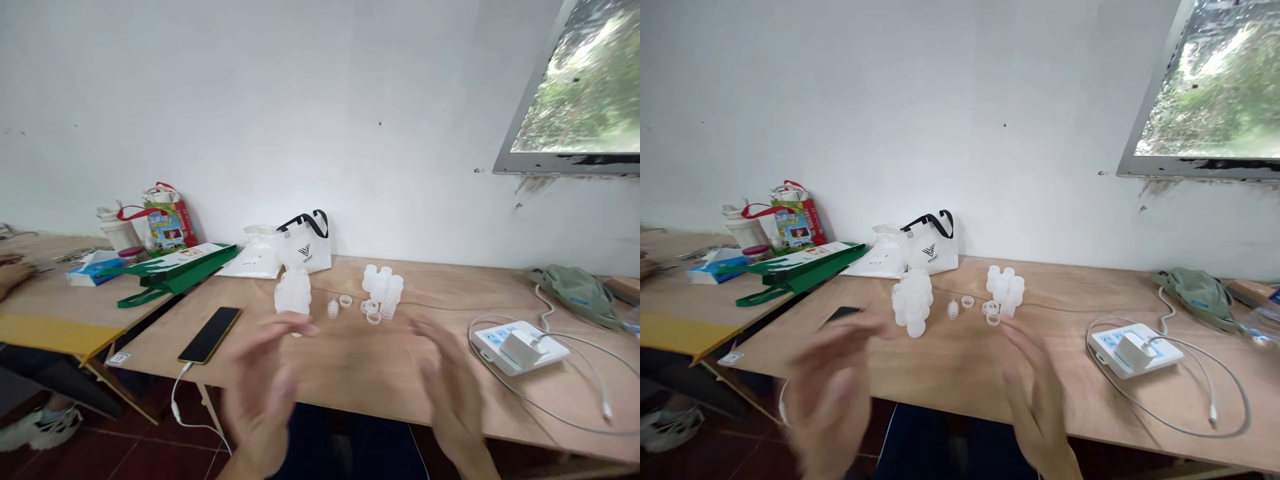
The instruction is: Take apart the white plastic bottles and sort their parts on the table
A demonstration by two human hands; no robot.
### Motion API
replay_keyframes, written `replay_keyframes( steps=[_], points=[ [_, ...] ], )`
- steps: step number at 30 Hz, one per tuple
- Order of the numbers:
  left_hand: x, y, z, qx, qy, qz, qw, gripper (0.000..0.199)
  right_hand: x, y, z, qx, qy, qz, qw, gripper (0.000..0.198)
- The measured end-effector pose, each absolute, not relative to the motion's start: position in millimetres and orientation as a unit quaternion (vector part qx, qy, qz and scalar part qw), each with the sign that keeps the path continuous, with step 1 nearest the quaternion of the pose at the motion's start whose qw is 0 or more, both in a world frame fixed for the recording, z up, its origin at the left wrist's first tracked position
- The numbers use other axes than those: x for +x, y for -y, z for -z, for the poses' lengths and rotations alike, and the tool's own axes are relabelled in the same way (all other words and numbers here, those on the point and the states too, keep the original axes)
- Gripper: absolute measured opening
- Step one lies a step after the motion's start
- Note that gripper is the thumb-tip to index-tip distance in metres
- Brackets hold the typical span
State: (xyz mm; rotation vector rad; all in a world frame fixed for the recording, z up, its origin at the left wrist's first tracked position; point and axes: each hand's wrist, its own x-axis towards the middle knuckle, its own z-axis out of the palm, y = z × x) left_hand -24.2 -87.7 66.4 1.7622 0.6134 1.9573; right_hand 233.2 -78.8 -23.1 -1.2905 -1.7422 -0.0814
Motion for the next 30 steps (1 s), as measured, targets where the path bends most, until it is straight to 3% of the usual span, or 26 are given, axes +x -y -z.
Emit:
replay_keyframes(
  steps=[4, 11, 16, 30],
  points=[
    [5, 25, -8, 0.789, -0.328, -0.448, 0.265, 0.019, 218, 42, 41, -0.535, 0.769, 0.001, 0.35, 0.045],
    [6, -19, 77, 0.864, -0.424, -0.249, 0.107, 0.027, 217, 7, 101, -0.569, 0.781, 0.079, 0.246, 0.036],
    [3, -19, 79, 0.88, -0.415, -0.222, 0.057, 0.033, 216, 6, 109, -0.561, 0.786, 0.095, 0.241, 0.035],
    [3, -25, 84, 0.882, -0.412, -0.221, 0.059, 0.032, 212, 7, 102, -0.568, 0.785, 0.1, 0.229, 0.034]
  ],
)
